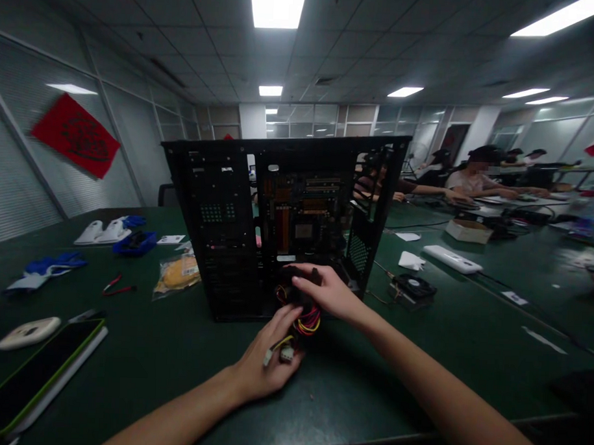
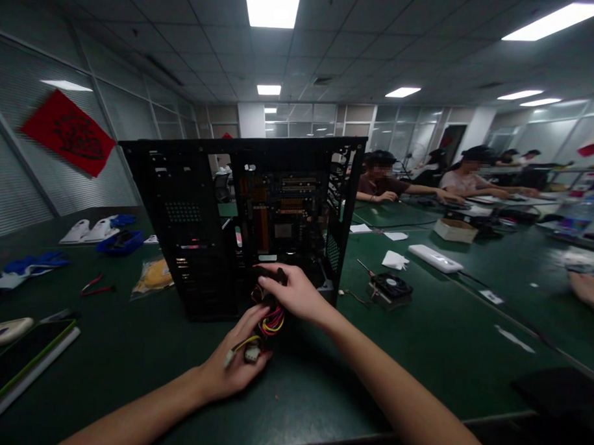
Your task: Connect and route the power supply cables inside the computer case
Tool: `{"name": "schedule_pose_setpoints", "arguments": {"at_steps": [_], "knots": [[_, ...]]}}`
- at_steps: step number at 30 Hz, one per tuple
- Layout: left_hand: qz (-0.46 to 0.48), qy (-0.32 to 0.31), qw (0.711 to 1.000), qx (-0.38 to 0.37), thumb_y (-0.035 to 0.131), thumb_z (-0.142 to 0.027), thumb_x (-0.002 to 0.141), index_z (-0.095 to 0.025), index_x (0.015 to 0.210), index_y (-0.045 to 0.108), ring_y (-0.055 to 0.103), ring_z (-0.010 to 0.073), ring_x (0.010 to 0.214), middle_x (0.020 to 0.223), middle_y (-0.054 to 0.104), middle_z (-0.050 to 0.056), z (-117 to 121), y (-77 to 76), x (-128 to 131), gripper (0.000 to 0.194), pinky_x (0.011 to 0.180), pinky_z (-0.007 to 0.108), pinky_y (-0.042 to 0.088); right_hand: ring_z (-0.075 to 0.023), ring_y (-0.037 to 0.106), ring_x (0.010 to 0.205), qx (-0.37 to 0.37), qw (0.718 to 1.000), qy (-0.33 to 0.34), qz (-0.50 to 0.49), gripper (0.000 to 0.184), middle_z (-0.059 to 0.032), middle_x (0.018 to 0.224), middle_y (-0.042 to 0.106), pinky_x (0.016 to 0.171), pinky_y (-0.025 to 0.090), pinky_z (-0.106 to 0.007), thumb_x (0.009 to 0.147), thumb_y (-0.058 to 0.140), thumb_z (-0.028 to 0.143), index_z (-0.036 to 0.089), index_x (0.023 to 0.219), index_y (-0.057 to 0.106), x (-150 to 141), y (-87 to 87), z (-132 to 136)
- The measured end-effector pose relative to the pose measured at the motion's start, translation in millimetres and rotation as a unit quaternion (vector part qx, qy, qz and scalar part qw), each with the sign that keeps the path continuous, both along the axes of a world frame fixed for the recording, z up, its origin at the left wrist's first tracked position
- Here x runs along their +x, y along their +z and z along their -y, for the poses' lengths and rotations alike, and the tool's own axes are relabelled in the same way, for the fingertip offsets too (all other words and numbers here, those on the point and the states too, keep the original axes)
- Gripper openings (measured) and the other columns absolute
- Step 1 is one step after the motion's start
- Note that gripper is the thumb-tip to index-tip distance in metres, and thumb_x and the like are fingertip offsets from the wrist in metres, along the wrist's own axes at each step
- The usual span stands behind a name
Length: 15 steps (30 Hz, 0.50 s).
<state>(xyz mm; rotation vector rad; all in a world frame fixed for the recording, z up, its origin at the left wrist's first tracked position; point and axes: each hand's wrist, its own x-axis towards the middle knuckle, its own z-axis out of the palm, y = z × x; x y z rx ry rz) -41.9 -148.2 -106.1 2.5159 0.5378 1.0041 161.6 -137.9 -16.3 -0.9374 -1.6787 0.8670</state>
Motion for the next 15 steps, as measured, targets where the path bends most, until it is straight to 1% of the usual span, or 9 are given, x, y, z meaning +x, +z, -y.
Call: {"name": "schedule_pose_setpoints", "arguments": {"at_steps": [1,3,4,5,8,10,11,13,15], "knots": [[0.022,0.0,1.0,-0.008,0.063,-0.017,0.086,-0.023,0.147,0.036,0.048,0.026,0.135,0.146,0.046,0.014,-2,2.7,0,0.067,0.112,0.041,0.043,-0.0263,0.065,0.11,-0.008,1.0,0.011,0.008,0.045,-0.0097,0.118,0.071,0.1,0.048,-0.044,0.085,0.067,0.045,0.017,0.121,0.07,-2,2.3,-3],[0.07,0.002,0.997,-0.03,0.063,-0.023,0.089,-0.021,0.126,0.054,0.059,0.0226,0.117,0.127,0.058,0.012,-6,9.1,-2,0.038,0.1,0.035,0.05,-0.0262,0.065,0.109,-0.021,0.999,0.03,0.019,0.046,-0.01,0.117,0.071,0.099,0.049,-0.043,0.082,0.071,0.044,0.017,0.118,0.071,-3,3.2,-8],[0.094,0.006,0.995,-0.043,0.061,-0.027,0.091,-0.02,0.115,0.06,0.062,0.0208,0.108,0.118,0.062,0.011,-8,12.2,-3,0.025,0.094,0.033,0.051,-0.0255,0.065,0.108,-0.027,0.999,0.032,0.018,0.047,-0.0099,0.116,0.071,0.097,0.049,-0.042,0.081,0.072,0.045,0.017,0.119,0.07,-4,1.5,-10],[0.119,0.011,0.991,-0.055,0.059,-0.031,0.093,-0.019,0.107,0.063,0.063,0.0197,0.101,0.11,0.064,0.01,-10,14.8,-4,0.018,0.089,0.032,0.051,-0.0243,0.065,0.104,-0.034,0.999,0.029,0.013,0.05,-0.0097,0.114,0.071,0.094,0.051,-0.04,0.08,0.073,0.046,0.017,0.12,0.069,-4,-1.6,-11],[0.175,0.044,0.978,-0.102,0.055,-0.043,0.096,-0.017,0.099,0.065,0.063,0.0202,0.094,0.102,0.067,0.01,-14,17.7,-6,0.029,0.085,0.031,0.05,-0.0175,0.065,0.081,-0.065,0.997,0.035,-0.033,0.061,-0.0078,0.098,0.07,0.075,0.054,-0.033,0.082,0.069,0.058,0.016,0.127,0.065,-2,-17.7,-16],[0.193,0.063,0.966,-0.161,0.053,-0.049,0.095,-0.016,0.101,0.066,0.063,0.0197,0.088,0.098,0.067,0.009,-15,16.5,-7,0.036,0.08,0.03,0.05,-0.0157,0.062,0.075,-0.06,0.991,0.089,-0.074,0.074,-0.0077,0.094,0.067,0.067,0.052,-0.029,0.08,0.063,0.07,0.015,0.129,0.062,0,-29.8,-18],[0.199,0.065,0.958,-0.197,0.053,-0.052,0.095,-0.016,0.103,0.065,0.062,0.0188,0.083,0.095,0.067,0.008,-16,15.7,-7,0.039,0.077,0.029,0.05,-0.0165,0.062,0.078,-0.048,0.987,0.126,-0.089,0.081,-0.0088,0.097,0.066,0.066,0.052,-0.028,0.078,0.061,0.075,0.015,0.131,0.06,1,-35.0,-19],[0.216,0.055,0.94,-0.259,0.053,-0.057,0.093,-0.016,0.102,0.065,0.059,0.0164,0.074,0.087,0.065,0.006,-16,15.3,-5,0.044,0.071,0.027,0.049,-0.02,0.062,0.091,-0.017,0.979,0.181,-0.09,0.09,-0.0118,0.11,0.064,0.071,0.053,-0.029,0.073,0.063,0.079,0.016,0.137,0.055,3,-42.9,-19],[0.242,0.044,0.923,-0.295,0.054,-0.061,0.091,-0.016,0.096,0.064,0.058,0.0153,0.071,0.084,0.064,0.005,-15,17.1,-4,0.046,0.068,0.026,0.049,-0.0228,0.06,0.106,0.015,0.981,0.185,-0.052,0.085,-0.0135,0.123,0.06,0.082,0.053,-0.032,0.078,0.064,0.072,0.018,0.142,0.05,3,-47.7,-17]]}}
